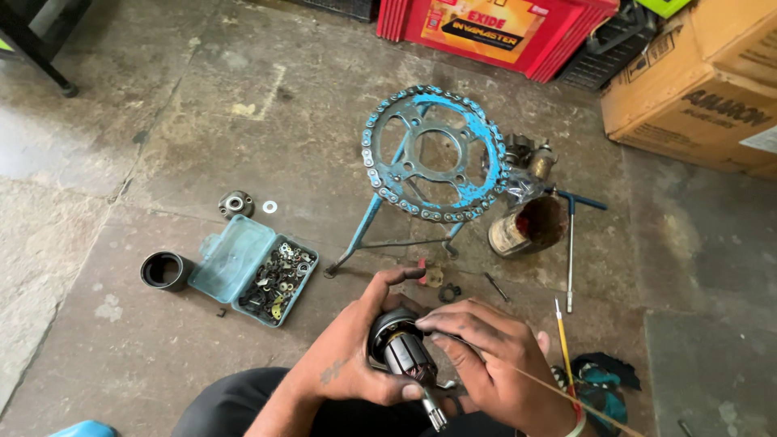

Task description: The person sits on the floor and assembles a cylindrical mechanical component, likely a starter motor. They insert small metal parts into the housing, use a screwdriver to tighten a screw, and apply a red substance from a can to the assembly.

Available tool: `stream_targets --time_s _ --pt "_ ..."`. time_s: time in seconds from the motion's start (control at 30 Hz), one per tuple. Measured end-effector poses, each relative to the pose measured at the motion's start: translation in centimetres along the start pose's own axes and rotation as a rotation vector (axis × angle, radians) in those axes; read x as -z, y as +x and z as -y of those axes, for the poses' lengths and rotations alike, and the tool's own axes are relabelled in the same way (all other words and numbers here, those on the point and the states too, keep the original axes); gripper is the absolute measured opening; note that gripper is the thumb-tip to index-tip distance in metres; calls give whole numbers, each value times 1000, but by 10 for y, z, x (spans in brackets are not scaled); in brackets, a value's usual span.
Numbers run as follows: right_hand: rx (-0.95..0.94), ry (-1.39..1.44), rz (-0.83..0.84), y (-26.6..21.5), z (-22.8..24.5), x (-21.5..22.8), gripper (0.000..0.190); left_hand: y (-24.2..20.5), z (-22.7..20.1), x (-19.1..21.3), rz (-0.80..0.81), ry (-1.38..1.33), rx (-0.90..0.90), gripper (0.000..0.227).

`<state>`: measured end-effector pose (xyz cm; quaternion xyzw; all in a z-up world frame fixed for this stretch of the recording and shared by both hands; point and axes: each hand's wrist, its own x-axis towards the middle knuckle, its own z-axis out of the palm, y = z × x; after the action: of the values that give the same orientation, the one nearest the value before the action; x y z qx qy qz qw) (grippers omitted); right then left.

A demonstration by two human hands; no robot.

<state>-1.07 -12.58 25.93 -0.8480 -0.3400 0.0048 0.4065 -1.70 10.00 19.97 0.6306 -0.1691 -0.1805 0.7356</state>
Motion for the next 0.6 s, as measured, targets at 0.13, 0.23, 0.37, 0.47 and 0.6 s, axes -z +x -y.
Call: stream_targets --time_s 0.13,0.23,0.37,0.47,0.6 --pt "125 22 60 3 -9 10 26 6 2 -4 12 1 66 117" --pt "21 14 34 -2 -8 8 24 9 6 -8 6 -82 83 119" --pt "-65 -27 -142 -9 -3 -9 26 11 12 -11 -32 -184 25 120" --pt "-56 -9 -217 -11 3 -16 27 11 18 -9 -9 -231 -16 123" --pt "111 37 -165 -5 3 -11 29 8 16 -1 36 -240 -86 125"
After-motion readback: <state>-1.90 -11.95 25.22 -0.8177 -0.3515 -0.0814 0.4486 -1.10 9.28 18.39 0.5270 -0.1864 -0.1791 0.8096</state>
